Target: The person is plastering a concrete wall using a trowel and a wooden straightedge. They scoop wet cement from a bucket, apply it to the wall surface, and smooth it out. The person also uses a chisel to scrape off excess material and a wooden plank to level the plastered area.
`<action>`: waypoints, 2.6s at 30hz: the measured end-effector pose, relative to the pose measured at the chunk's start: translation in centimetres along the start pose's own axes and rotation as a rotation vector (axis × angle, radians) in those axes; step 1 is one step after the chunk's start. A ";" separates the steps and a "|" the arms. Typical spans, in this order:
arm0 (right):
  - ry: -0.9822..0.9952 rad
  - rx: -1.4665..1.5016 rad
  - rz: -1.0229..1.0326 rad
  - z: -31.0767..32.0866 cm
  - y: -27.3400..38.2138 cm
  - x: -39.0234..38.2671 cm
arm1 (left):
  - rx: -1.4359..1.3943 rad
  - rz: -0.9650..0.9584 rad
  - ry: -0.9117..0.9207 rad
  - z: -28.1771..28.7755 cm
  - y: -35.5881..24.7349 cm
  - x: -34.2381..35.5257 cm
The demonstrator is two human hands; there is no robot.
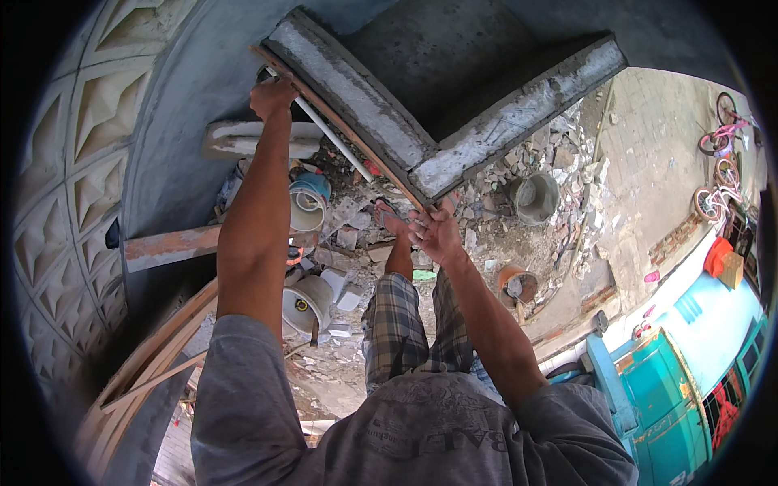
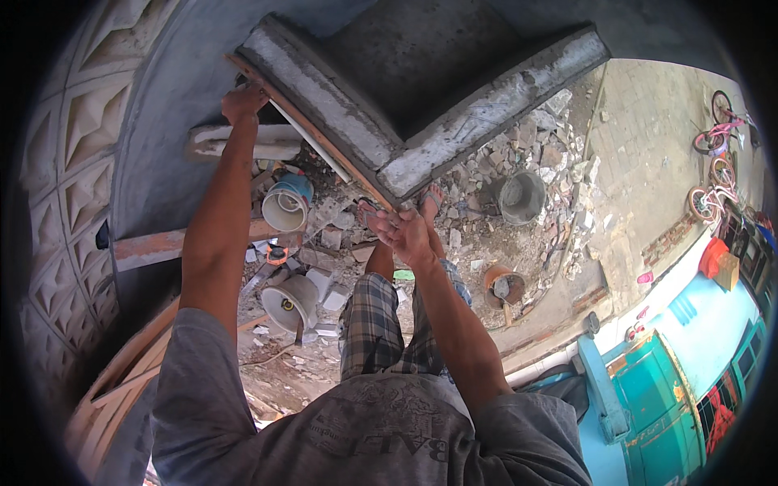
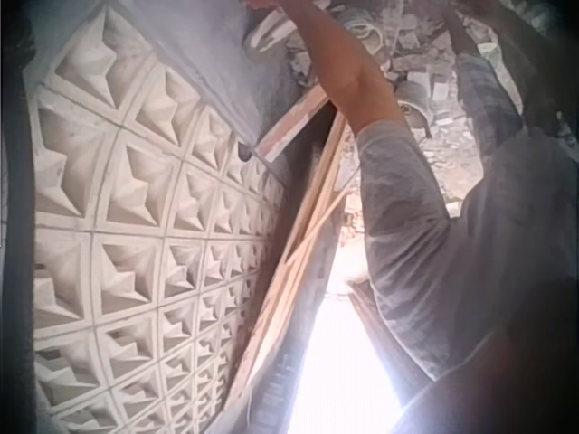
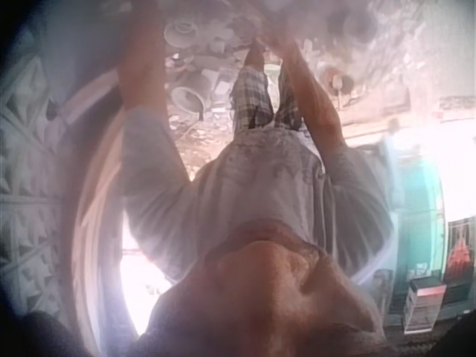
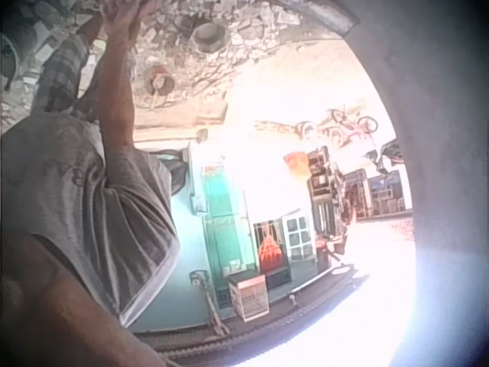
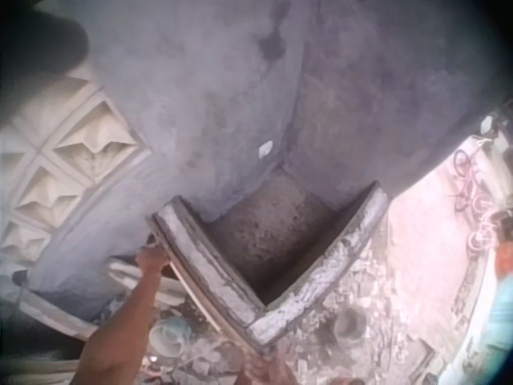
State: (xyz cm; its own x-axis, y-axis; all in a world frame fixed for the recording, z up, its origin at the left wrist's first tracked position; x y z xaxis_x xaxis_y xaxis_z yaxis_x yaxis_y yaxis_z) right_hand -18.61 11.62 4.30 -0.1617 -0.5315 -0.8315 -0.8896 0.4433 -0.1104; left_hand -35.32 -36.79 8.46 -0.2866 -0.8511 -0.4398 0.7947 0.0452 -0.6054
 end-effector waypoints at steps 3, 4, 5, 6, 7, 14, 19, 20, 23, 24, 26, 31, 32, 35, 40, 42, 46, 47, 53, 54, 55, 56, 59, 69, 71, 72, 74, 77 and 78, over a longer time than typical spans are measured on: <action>-0.042 0.027 0.015 0.7 0.4 0.2 | 0.112 0.022 -0.006 -1.0 -2.2 -2.0; -0.064 0.024 0.011 0.8 0.4 0.3 | 0.115 0.020 0.019 -1.1 -2.3 -1.7; -0.061 0.029 0.017 0.8 0.4 0.3 | 0.119 0.017 0.047 -1.4 -2.4 -1.5; -0.059 0.036 0.025 0.8 0.4 0.1 | 0.106 0.026 0.056 -1.7 -2.2 -1.5; -0.053 0.039 0.028 0.5 0.5 0.1 | 0.091 0.037 0.059 -1.7 -1.8 -1.2; -0.049 0.023 0.022 0.3 0.5 0.1 | 0.194 -0.026 -0.076 -0.8 -1.0 0.4; -0.085 0.014 0.043 0.0 0.4 -0.4 | 0.074 -0.002 0.006 -0.9 -1.9 -1.6; -0.081 0.011 0.045 0.0 0.3 -0.4 | 0.054 -0.002 0.002 -0.8 -2.0 -2.0; -0.076 0.040 0.041 0.2 0.4 -0.2 | 0.219 -0.104 -0.035 -0.4 -3.7 -3.0; -0.080 0.041 0.040 0.4 0.3 -0.1 | 0.147 -0.079 -0.040 -0.3 -3.6 -3.3; -0.094 0.043 0.041 0.6 0.3 -0.2 | 0.002 -0.027 -0.045 -0.2 -3.0 -3.5; -0.109 0.025 0.031 1.0 -0.1 0.0 | 0.286 -0.160 -0.082 0.1 -4.7 -4.1; -0.114 0.002 0.020 1.2 -0.5 0.2 | 0.316 -0.217 -0.134 0.7 -4.3 -3.8; -0.072 -0.038 -0.035 2.4 -2.6 0.9 | 0.239 -0.245 -0.111 1.8 -0.7 -2.8; -0.005 -0.109 -0.198 6.0 -7.1 -0.2 | -0.055 -0.179 -0.041 4.2 3.7 -7.3; -0.081 -0.258 -0.221 7.3 -7.4 -1.8 | -0.254 -0.142 0.047 5.4 4.2 -10.7; -0.310 -0.659 -0.153 8.5 -4.8 -6.1 | -0.501 -0.099 0.115 9.4 10.2 -14.9; -0.199 -1.075 -0.019 10.0 -3.4 -5.0 | -0.537 -0.094 0.138 9.8 9.5 -16.4; 0.030 -1.948 0.641 -5.2 3.4 -11.1 | -0.745 -0.037 0.205 13.6 9.3 -24.6; 0.126 -1.922 0.630 -6.6 3.6 -11.4 | -0.781 -0.016 0.213 13.8 9.2 -25.8; 0.134 -1.721 0.423 -8.6 3.4 -12.1 | -0.827 0.001 0.225 13.9 9.4 -27.1; 0.149 -1.762 0.362 -10.2 3.6 -12.9 | -0.872 0.015 0.237 14.1 9.1 -28.4; 0.117 -1.871 0.337 -12.5 4.6 -14.9 | -1.010 0.049 0.296 14.3 8.5 -30.5; -0.149 -2.075 0.709 -14.2 12.2 -28.7 | -1.331 0.035 0.305 15.1 4.4 -34.8; -0.071 -2.070 0.731 -14.8 12.4 -30.7 | -1.288 0.030 0.245 16.8 5.0 -36.0; -0.057 -2.049 0.758 -15.0 12.9 -31.7 | -1.265 0.046 0.214 17.3 4.5 -36.7; -0.071 -2.141 0.806 -15.9 14.1 -33.6 | -1.210 0.076 0.164 18.5 3.2 -38.0; -0.096 -2.290 0.814 -16.6 14.0 -35.6 | -1.213 0.224 0.100 19.0 6.9 -38.9; -0.103 -2.340 0.810 -17.0 14.1 -36.0 | -1.236 0.255 0.067 19.1 7.8 -39.2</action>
State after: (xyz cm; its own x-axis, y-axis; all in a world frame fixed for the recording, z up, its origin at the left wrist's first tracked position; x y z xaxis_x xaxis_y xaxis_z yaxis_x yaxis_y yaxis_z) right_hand -32.58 24.74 41.91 -0.5967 -0.6878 -0.4134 0.4607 -0.7154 0.5253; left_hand -7.65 -13.10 33.64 -0.2544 -0.7197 -0.6460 -0.1882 0.6921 -0.6969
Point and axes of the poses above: each hand's wrist, its own x-axis towards the middle knuckle, its own z-axis out of the back of the hand, y = z × x, the point moved 9 cm from there along x, towards the middle knuckle, and after that the axes turned 5 degrees about y, right-handed, at the moved point
